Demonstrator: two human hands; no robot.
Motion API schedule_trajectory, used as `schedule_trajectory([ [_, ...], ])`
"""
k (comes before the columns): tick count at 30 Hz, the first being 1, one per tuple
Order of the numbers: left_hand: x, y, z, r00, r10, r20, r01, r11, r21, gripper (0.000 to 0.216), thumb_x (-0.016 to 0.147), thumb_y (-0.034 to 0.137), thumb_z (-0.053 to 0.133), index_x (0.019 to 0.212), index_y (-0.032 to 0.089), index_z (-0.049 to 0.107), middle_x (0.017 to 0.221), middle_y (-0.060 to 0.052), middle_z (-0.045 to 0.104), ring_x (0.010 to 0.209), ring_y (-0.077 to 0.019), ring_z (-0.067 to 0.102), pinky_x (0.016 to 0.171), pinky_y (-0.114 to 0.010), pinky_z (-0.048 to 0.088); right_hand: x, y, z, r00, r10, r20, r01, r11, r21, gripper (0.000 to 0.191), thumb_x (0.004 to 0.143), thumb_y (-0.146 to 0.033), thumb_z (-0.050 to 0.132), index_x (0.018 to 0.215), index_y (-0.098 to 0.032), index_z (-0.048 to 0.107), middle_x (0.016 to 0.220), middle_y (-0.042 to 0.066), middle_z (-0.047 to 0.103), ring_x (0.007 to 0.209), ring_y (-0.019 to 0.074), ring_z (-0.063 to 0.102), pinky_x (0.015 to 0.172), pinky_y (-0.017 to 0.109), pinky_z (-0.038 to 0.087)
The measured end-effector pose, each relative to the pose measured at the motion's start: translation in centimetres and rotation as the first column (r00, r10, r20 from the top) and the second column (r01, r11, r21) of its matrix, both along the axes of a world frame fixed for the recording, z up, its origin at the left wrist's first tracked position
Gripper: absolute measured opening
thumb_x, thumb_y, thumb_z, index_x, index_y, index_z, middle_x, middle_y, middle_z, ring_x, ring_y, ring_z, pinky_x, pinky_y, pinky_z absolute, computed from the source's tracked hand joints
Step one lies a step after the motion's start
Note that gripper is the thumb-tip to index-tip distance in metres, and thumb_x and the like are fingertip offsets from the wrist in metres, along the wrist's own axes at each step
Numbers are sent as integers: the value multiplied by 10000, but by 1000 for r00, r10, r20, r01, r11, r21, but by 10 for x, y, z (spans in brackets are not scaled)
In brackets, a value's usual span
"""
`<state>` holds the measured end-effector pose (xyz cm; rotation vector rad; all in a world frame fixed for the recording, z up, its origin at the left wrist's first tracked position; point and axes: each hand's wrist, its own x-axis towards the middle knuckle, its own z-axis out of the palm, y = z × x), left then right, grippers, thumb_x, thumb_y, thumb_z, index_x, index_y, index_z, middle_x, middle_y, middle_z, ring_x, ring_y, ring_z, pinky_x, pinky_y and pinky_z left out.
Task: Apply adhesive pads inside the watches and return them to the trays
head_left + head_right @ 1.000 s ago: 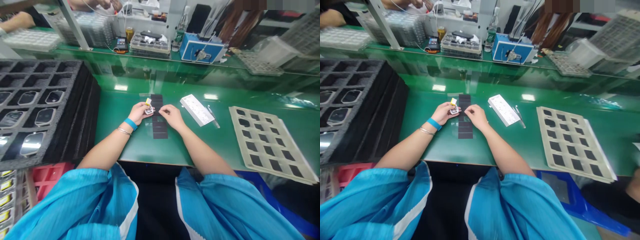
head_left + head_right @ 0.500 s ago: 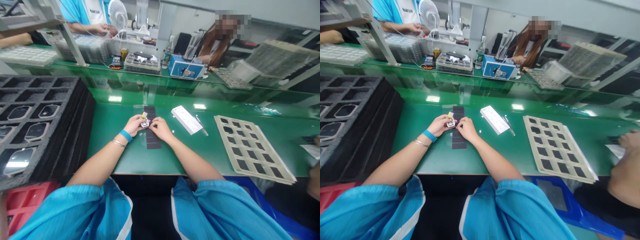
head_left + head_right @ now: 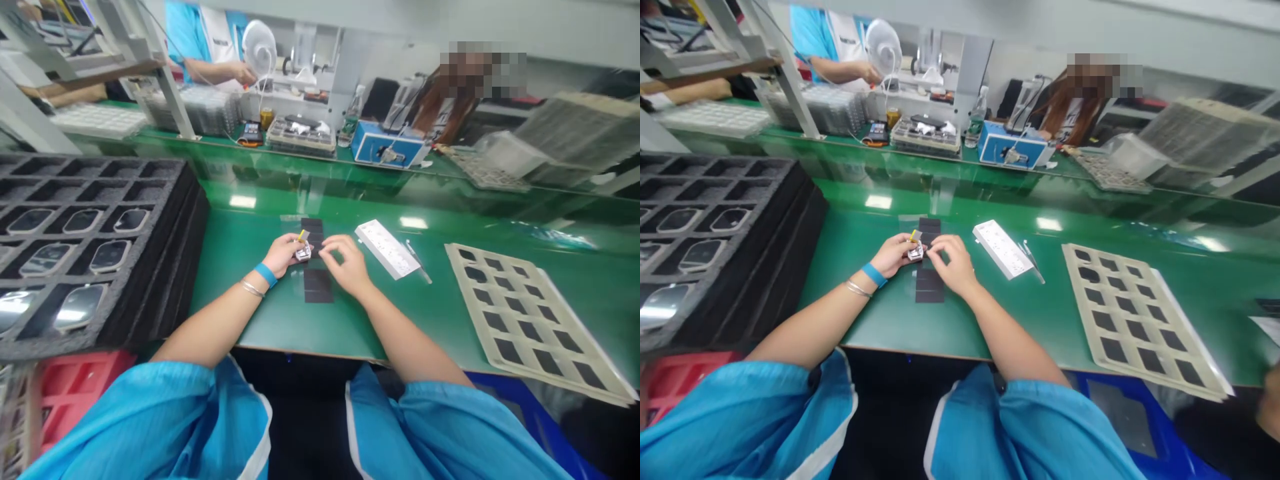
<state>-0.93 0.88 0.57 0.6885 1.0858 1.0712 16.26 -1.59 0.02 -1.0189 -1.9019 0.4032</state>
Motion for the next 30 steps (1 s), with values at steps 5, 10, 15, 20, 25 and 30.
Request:
schedule_trajectory([
  [5,3,-5,2,991,-128,-41,129,991,26,147,745,46,631,866,125,604,711,-35,704,604,-155,690,588,-276,588,2,7,-7,935,-79,-344,-49,936,-349,275,690,-446,771,706,-219,616,779,33,700,735,192,652,743,368,553],
  [10,6,-9,2,982,-170,-84,175,983,60,173,725,62,672,884,114,626,660,-20,669,589,-143,668,552,-259,591,-4,10,-12,868,-81,-489,-203,842,-500,401,567,-483,862,721,-211,612,738,15,691,692,174,657,713,346,572],
  [15,8,-10,0,982,-174,-77,178,983,50,159,723,57,671,868,110,634,661,-12,663,566,-112,642,542,-233,591,-10,7,-13,860,-102,-500,-205,828,-523,464,528,-488,886,745,-208,587,745,3,696,685,156,656,709,317,563],
  [20,8,-10,1,987,-157,-45,158,987,23,125,743,27,629,839,105,624,654,-18,655,554,-112,637,535,-240,594,-12,7,-16,867,-122,-483,-174,834,-524,418,561,-475,868,723,-204,594,750,23,712,680,166,661,696,317,555],
  [25,8,-10,3,989,-149,-25,149,989,5,107,774,11,581,821,105,600,631,-11,640,537,-104,627,518,-238,593,-15,7,-18,884,-135,-448,-121,858,-499,359,594,-443,834,721,-199,604,745,35,717,672,175,660,673,319,545],
  [30,8,-10,2,989,-147,-19,147,989,1,103,772,12,585,817,104,594,627,-9,638,538,-98,625,528,-236,595,-15,8,-20,912,-133,-389,-71,881,-468,311,619,-413,796,727,-183,616,739,35,713,661,162,647,648,294,522],
])
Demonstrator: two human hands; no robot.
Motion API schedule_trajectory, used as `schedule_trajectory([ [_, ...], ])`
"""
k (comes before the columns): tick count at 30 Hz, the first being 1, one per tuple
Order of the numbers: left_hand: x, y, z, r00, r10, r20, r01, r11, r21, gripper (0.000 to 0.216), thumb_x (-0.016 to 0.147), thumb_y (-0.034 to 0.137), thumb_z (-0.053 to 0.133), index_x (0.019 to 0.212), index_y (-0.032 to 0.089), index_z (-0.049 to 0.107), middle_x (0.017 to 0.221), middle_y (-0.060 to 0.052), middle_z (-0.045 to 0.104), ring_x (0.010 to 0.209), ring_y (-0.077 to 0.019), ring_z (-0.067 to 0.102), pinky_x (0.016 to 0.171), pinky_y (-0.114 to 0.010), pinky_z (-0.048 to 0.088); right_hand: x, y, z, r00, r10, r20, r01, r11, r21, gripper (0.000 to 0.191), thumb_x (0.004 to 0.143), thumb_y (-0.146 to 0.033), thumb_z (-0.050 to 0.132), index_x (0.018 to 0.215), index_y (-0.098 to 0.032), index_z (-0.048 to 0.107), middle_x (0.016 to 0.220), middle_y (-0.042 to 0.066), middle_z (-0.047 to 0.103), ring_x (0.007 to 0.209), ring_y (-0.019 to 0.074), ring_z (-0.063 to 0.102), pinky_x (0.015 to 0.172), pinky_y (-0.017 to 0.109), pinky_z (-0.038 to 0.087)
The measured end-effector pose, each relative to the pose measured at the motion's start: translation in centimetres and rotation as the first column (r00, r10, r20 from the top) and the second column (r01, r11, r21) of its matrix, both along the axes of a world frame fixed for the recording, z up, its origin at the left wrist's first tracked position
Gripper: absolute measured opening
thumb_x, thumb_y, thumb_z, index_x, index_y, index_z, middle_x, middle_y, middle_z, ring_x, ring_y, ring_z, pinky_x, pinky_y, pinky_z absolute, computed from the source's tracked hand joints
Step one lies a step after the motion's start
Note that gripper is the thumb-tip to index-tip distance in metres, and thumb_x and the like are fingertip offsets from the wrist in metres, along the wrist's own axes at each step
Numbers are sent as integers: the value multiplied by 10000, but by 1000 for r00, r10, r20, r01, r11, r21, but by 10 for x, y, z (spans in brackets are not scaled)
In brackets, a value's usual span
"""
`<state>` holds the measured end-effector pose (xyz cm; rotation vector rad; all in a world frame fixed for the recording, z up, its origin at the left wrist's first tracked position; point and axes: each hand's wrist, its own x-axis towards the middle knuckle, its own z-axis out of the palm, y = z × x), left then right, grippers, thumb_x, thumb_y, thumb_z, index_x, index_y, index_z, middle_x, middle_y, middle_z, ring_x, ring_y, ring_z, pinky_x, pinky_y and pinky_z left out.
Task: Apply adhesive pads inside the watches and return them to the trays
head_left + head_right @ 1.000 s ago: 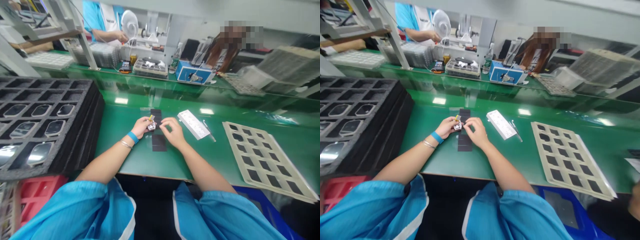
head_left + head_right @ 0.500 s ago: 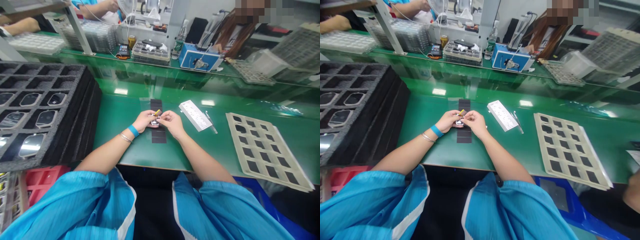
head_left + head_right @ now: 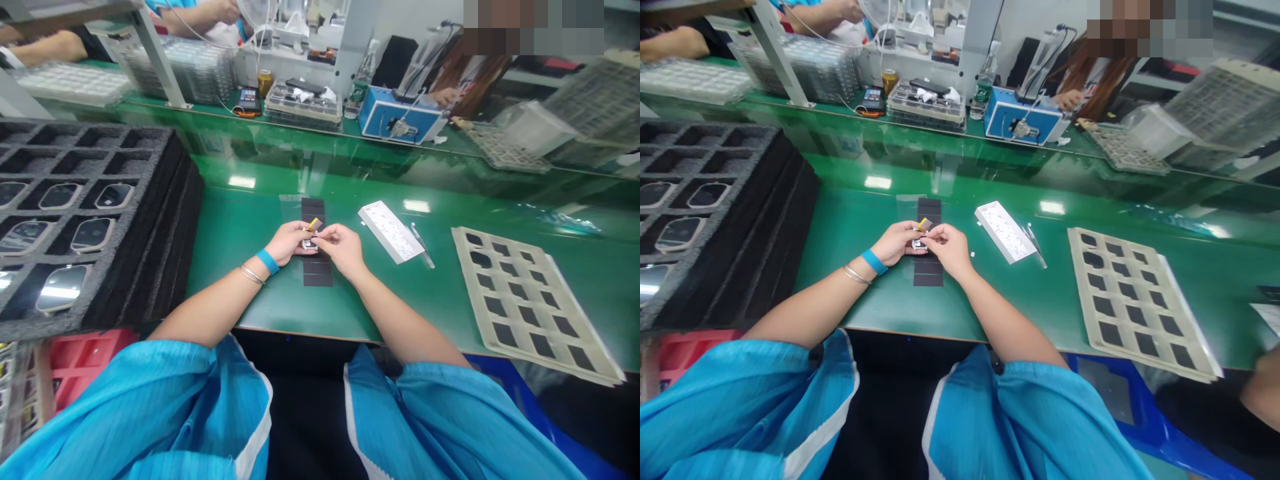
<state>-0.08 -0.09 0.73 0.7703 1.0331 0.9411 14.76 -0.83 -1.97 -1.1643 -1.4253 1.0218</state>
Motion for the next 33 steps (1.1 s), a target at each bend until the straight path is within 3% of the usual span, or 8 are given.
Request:
schedule_trajectory([
  [4,0,0,-2,1000,-2,8,2,1000,-3,106,759,24,617,820,107,592,631,-11,643,547,-98,628,540,-232,594,-1,-4,1,994,-19,106,13,998,62,209,678,-340,752,743,-182,632,733,23,703,656,155,629,664,291,517],
  [8,-1,0,-3,1000,3,18,-3,1000,11,116,743,33,635,821,108,594,625,-4,639,545,-97,625,552,-236,592,-3,-9,5,956,-71,285,2,972,234,60,759,-238,685,755,-193,645,782,20,676,734,163,623,750,317,524],
  [11,-2,0,-3,1000,-1,24,0,1000,23,130,734,38,637,836,107,597,704,-30,684,574,-106,645,565,-250,596,1,-5,5,925,-155,346,26,936,351,139,699,-200,735,808,-190,650,944,62,644,912,205,609,791,340,523],
  [15,-1,-2,-3,998,-62,-9,62,998,29,138,751,51,626,869,114,594,692,-44,692,599,-156,687,546,-262,590,11,7,3,976,-62,208,30,988,154,441,649,-324,797,1040,-190,645,1123,93,630,958,207,611,742,326,542],
  [18,1,-3,-3,993,-116,-28,116,993,32,124,765,64,618,873,118,590,689,-47,692,612,-185,707,536,-262,582,15,12,3,993,71,95,-74,997,25,366,746,-439,711,1006,-186,668,1033,75,678,873,184,640,745,326,551],
  [21,0,-2,-3,987,-159,14,158,987,26,141,761,60,609,889,118,600,763,-60,710,667,-196,725,603,-296,601,15,11,5,994,35,107,-43,996,75,297,767,-470,687,848,-184,693,907,48,694,749,162,641,732,324,545],
  [26,-5,0,-7,960,-258,113,253,966,59,299,679,-1,664,946,122,606,804,-32,715,730,-179,737,688,-269,602,13,7,8,992,-45,114,27,987,158,262,784,-449,691,829,-194,723,871,41,724,772,179,665,768,330,535],
  [33,1,-2,-7,983,-180,-38,182,981,71,248,716,-7,651,906,126,563,660,4,680,605,-153,711,581,-221,577,9,1,6,964,-102,245,26,955,296,171,840,-361,676,848,-209,754,883,32,752,818,182,681,835,330,520],
])
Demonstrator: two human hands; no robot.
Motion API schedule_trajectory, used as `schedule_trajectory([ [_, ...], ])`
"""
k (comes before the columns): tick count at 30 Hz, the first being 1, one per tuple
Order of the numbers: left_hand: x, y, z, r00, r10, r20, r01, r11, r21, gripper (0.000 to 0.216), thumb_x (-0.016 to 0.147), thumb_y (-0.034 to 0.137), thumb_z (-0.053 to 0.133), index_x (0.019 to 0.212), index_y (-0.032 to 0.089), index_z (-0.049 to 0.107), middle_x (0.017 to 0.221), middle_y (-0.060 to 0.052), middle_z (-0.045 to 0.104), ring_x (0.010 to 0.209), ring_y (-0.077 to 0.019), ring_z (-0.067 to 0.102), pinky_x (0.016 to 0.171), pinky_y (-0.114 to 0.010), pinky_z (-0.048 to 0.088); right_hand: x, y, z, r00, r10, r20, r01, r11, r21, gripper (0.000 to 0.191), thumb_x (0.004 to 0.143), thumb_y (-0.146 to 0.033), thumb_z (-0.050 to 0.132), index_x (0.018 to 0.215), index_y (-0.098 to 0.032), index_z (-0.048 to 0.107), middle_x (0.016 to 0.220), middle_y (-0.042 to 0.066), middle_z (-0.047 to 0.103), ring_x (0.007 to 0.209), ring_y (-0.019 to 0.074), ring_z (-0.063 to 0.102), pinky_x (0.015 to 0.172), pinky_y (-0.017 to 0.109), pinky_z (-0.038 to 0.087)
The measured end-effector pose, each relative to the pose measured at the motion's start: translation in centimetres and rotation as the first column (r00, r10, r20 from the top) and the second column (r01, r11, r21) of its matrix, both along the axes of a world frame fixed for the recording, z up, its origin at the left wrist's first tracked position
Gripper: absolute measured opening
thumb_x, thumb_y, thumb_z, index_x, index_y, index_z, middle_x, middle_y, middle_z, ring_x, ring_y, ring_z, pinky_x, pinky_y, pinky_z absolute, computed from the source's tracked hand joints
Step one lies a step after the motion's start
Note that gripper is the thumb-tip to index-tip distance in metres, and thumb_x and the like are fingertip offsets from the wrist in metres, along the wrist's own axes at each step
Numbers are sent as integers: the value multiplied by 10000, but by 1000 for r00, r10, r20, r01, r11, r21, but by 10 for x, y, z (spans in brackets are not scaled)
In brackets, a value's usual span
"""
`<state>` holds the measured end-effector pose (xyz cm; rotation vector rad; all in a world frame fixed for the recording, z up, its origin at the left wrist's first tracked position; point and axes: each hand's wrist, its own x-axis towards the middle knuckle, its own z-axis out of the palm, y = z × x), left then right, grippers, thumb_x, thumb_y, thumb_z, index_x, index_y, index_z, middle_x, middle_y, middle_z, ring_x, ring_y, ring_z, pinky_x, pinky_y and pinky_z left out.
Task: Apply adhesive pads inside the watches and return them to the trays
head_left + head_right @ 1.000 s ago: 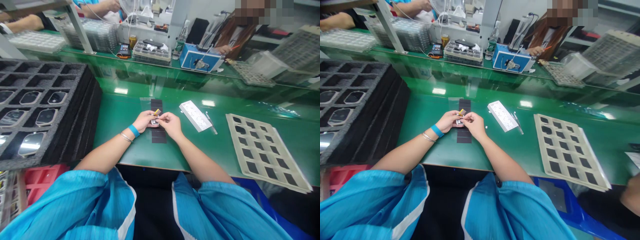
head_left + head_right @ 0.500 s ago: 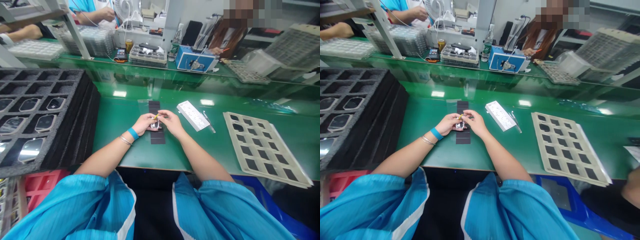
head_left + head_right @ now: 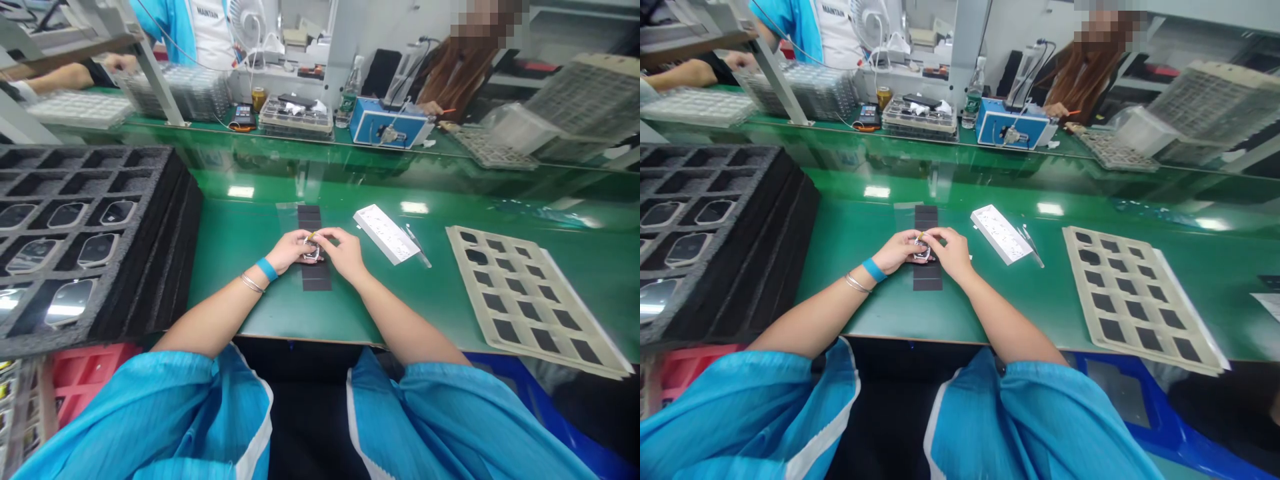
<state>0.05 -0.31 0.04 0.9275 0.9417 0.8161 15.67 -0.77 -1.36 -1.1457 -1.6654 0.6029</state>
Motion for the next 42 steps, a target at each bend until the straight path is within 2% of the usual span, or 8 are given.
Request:
schedule_trajectory([
  [5,-1,0,6,998,56,-16,-57,998,-42,171,741,3,581,866,117,600,644,-10,667,568,-142,683,533,-214,558,-2,-3,0,975,-43,217,13,990,140,115,875,-287,671,872,-229,770,865,30,761,823,192,677,838,342,499],
  [13,-10,9,3,956,139,258,-75,967,-242,248,762,28,523,947,95,673,778,-67,694,698,-137,677,772,-317,590,2,3,-5,913,62,403,-140,976,166,150,909,-283,636,970,-262,771,1063,58,747,982,239,617,947,442,456],
  [18,-12,12,-5,955,82,284,-53,993,-110,298,754,65,705,1042,122,661,883,-46,705,737,-108,674,818,-301,566,2,4,-6,964,64,258,-107,982,157,120,883,-301,638,926,-254,740,1102,78,676,1095,250,566,1030,491,449],
  [22,-14,11,-10,960,40,278,-29,999,-43,466,631,97,837,1068,133,680,997,-75,725,845,-146,696,827,-298,558,2,7,-12,988,139,-65,-145,986,-82,411,787,-369,712,1166,-224,647,1271,116,562,1154,238,574,965,434,524],
  [25,-13,7,-11,967,25,252,-25,1000,-5,535,544,210,918,1029,127,707,982,-97,737,823,-160,698,771,-285,560,2,8,-16,910,243,-336,-351,881,-316,647,733,-421,753,1310,-215,544,1274,131,599,1128,236,617,956,426,532],
  [28,-10,4,-11,975,-39,217,27,998,58,594,503,338,943,1005,112,721,964,-131,744,821,-185,704,725,-272,551,4,7,-15,834,284,-473,-498,758,-422,703,727,-416,778,1344,-213,508,1201,115,661,1076,224,654,981,442,517],
  [32,-7,1,-11,979,-146,140,122,978,169,566,523,412,928,963,110,740,938,-143,749,848,-209,710,791,-293,543,8,3,-11,787,371,-493,-589,691,-419,727,663,-329,851,1305,-211,531,1258,110,651,1114,221,651,1020,428,499],
  [42,-10,0,-9,981,-179,-78,194,932,305,420,663,409,840,979,147,748,986,-119,746,911,-240,705,872,-343,540,5,-1,-12,832,433,-347,-540,774,-330,568,770,-439,766,1248,-189,585,1209,109,674,1087,238,658,967,397,519],
])
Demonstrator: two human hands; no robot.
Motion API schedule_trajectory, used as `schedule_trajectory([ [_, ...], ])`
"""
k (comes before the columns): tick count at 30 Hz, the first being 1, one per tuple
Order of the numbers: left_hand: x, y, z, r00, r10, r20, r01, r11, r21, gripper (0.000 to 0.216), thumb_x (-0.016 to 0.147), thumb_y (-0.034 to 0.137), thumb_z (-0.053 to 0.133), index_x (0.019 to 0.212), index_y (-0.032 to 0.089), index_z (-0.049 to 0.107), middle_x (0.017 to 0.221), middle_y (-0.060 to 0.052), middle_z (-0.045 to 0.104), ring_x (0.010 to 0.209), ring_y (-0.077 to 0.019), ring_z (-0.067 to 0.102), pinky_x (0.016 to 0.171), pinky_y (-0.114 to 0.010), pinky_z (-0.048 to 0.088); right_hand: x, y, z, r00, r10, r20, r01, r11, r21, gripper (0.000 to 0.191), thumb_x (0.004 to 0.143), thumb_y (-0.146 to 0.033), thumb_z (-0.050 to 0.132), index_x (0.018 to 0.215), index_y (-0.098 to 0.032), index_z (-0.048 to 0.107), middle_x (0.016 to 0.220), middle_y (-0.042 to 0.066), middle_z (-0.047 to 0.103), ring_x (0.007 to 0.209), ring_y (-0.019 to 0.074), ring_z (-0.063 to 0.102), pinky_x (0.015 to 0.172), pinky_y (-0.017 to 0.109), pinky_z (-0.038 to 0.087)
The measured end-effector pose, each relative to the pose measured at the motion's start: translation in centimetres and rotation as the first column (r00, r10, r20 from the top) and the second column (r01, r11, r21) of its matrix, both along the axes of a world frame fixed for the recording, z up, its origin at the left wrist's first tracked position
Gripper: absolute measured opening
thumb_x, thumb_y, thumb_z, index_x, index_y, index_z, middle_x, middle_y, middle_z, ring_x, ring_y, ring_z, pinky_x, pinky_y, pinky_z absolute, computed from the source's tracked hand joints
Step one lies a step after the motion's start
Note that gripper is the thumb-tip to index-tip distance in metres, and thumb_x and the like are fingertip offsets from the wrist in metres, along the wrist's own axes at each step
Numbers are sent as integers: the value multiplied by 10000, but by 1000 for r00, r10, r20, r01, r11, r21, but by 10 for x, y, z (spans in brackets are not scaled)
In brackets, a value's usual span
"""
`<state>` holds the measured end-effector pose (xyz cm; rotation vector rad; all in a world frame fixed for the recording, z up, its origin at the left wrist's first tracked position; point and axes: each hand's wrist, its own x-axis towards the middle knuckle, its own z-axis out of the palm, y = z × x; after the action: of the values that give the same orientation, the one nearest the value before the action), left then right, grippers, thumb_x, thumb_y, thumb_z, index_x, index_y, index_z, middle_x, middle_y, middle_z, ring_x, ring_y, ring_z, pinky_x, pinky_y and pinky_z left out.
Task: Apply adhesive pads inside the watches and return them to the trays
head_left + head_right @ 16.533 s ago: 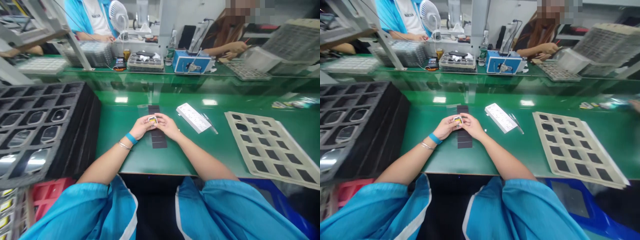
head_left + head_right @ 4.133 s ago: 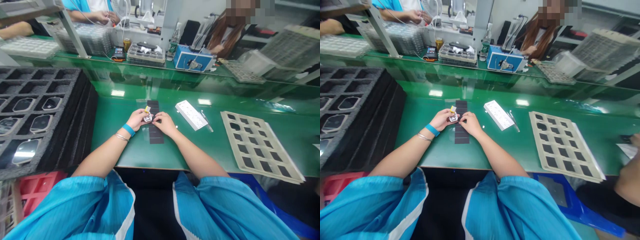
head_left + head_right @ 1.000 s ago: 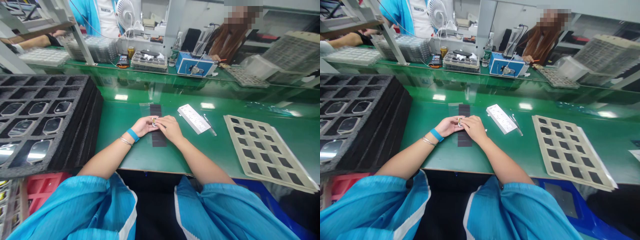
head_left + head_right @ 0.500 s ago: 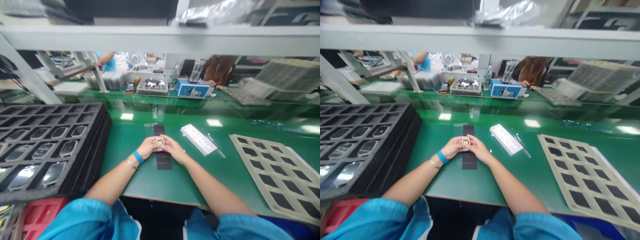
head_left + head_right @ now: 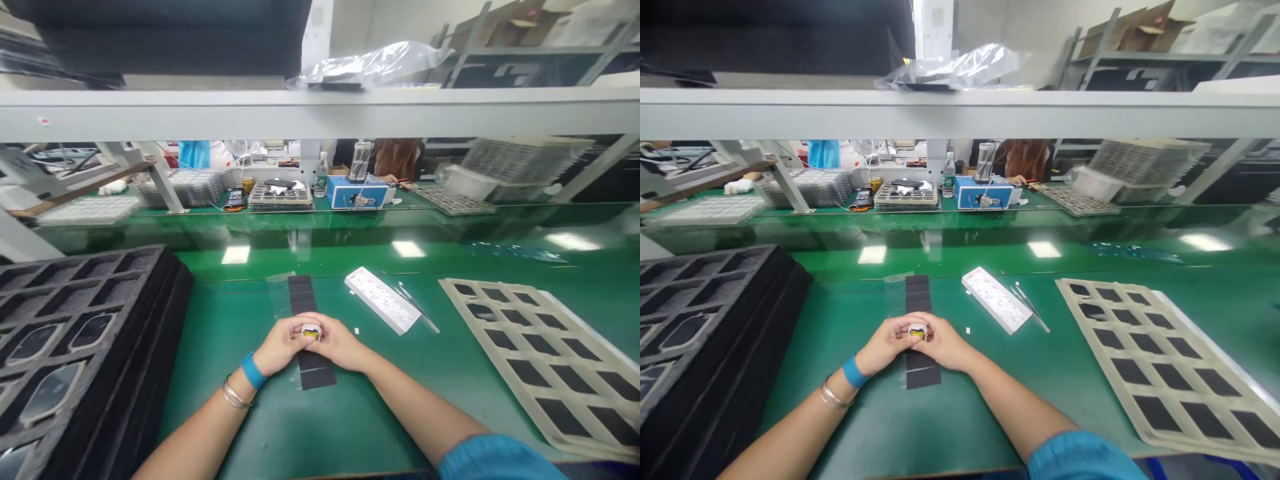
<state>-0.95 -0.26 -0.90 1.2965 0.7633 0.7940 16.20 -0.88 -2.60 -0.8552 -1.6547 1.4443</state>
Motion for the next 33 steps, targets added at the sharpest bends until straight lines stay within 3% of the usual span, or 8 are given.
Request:
schedule_trajectory([
  [10,-2,-2,5,996,-23,-87,23,1000,8,276,744,351,756,973,196,757,999,-90,753,909,-235,704,917,-362,541,1,-6,3,993,-56,105,52,998,40,512,808,-349,679,1285,-179,606,1049,77,708,834,175,657,741,287,529],
  [18,-2,-3,2,991,-16,-134,17,1000,2,270,744,380,759,976,243,774,981,-73,757,872,-245,706,871,-370,562,3,-6,18,989,-29,147,26,999,21,427,806,-282,681,1228,-229,645,1053,44,722,875,186,668,746,271,520],
  [23,-5,-1,-2,988,-36,-153,33,999,-20,289,761,384,743,1012,243,766,1026,-81,752,922,-253,709,902,-378,558,2,-6,16,990,-21,140,19,1000,15,432,809,-290,685,1232,-220,643,1048,46,722,878,186,671,753,270,515],
  [27,-5,1,-1,987,-51,-151,47,999,-28,296,741,359,765,1008,232,762,1042,-86,751,959,-258,711,925,-382,554,2,-6,11,988,-51,146,45,998,49,485,801,-326,694,1258,-179,623,1051,75,723,864,188,677,748,277,526],
  [33,-7,8,3,987,-29,-159,39,997,65,306,746,372,765,993,191,756,1017,-91,758,972,-256,708,929,-373,543,0,-1,3,973,-114,202,77,981,180,535,822,-284,643,1338,-168,567,1139,88,707,895,175,681,815,298,541],
])
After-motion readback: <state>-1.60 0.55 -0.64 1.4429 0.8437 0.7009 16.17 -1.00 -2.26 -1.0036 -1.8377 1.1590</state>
